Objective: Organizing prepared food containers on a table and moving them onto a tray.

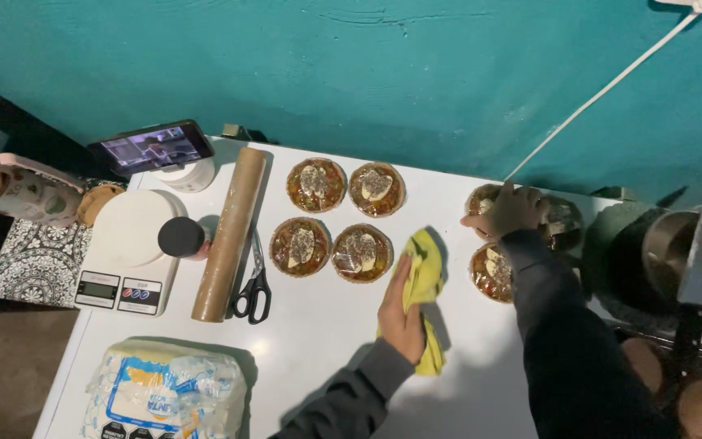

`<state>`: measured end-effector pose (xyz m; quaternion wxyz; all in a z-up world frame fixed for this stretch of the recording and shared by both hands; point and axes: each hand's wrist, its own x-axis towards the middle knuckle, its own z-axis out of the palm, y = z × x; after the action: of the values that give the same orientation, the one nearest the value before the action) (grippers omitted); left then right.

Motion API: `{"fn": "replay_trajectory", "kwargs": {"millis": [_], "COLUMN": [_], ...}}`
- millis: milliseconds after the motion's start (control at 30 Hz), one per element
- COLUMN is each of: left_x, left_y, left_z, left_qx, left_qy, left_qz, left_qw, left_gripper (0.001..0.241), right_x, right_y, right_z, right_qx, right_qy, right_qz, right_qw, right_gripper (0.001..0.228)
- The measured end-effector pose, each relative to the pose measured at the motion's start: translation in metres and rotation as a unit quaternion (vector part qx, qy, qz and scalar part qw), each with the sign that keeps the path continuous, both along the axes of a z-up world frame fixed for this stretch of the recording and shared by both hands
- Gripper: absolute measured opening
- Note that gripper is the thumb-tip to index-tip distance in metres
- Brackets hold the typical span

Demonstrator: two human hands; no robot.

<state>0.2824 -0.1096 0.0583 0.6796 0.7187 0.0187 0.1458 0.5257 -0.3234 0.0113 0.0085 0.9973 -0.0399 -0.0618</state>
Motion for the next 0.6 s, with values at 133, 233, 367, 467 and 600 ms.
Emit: {"fn": "replay_trajectory", "kwargs": {"millis": [133,233,367,467,600], "left_x": [0.079,0.141,0.200,0.210,0.192], "left_y": [-0.031,-0.054,-0.062,-0.059,-0.049], "left_z": [-0.008,-0.028,-0.060,-0.066,-0.072], "left_qx": [0.055,0.091,0.207,0.351,0.387], "left_qy": [-0.060,-0.057,-0.012,0.037,0.022], "left_qz": [0.080,0.095,0.107,0.076,-0.044], "left_qw": [0.993,0.990,0.972,0.933,0.921], "left_gripper": [0.072,0.074,0.075,0.077,0.060], "right_x": [-0.003,-0.014,-0.030,-0.032,-0.031], "right_y": [-0.003,-0.003,-0.009,-0.034,-0.065], "right_z": [0.007,0.035,0.091,0.097,0.093], "right_qx": [0.005,0.034,0.050,0.132,0.132], "right_qy": [-0.008,-0.048,-0.011,-0.002,0.004], "right_qz": [0.003,0.032,-0.003,0.008,0.072], "right_qw": [1.000,0.998,0.999,0.991,0.989], "right_gripper": [0.124,0.123,0.123,0.121,0.134]}}
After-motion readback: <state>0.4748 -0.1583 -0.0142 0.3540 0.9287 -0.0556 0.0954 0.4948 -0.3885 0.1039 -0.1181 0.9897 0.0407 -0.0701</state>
